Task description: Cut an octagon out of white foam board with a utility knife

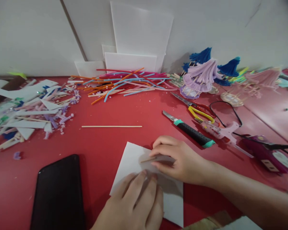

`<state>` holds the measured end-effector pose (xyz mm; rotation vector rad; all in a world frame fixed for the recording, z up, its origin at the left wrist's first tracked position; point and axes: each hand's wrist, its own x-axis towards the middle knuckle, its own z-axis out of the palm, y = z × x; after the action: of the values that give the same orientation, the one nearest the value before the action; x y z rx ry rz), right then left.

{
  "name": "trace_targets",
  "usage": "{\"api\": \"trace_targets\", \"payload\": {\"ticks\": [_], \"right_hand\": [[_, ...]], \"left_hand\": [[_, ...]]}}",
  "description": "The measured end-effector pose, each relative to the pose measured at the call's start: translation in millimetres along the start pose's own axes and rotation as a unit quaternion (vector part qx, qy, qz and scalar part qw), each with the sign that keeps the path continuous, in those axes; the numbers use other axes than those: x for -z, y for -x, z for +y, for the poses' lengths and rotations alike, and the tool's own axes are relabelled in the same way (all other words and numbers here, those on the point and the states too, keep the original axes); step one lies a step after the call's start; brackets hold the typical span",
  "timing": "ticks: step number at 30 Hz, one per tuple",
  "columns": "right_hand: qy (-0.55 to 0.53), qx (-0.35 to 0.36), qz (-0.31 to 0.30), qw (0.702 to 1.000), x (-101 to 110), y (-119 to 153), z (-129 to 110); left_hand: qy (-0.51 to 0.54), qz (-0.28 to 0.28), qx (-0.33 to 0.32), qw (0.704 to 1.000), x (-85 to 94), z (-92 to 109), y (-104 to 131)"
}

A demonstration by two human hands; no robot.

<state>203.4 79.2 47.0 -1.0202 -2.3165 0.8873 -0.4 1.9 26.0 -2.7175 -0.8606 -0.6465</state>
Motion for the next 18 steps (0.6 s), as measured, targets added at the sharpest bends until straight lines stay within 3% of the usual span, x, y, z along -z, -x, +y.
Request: {"api": "trace_targets", "payload": {"ticks": [10,18], "right_hand": [[0.013,0.038,0.024,0.999,-6.2,2.0,3.5],[0.016,0.035,0.026,0.999,-8.0,1.9,1.9]], "left_hand": [[-0.108,-0.020,0.035,0.993,-5.6,19.1,-8.1],[-0.121,-0.023,0.048,0.991,-3.5,17.5,-8.6]]}}
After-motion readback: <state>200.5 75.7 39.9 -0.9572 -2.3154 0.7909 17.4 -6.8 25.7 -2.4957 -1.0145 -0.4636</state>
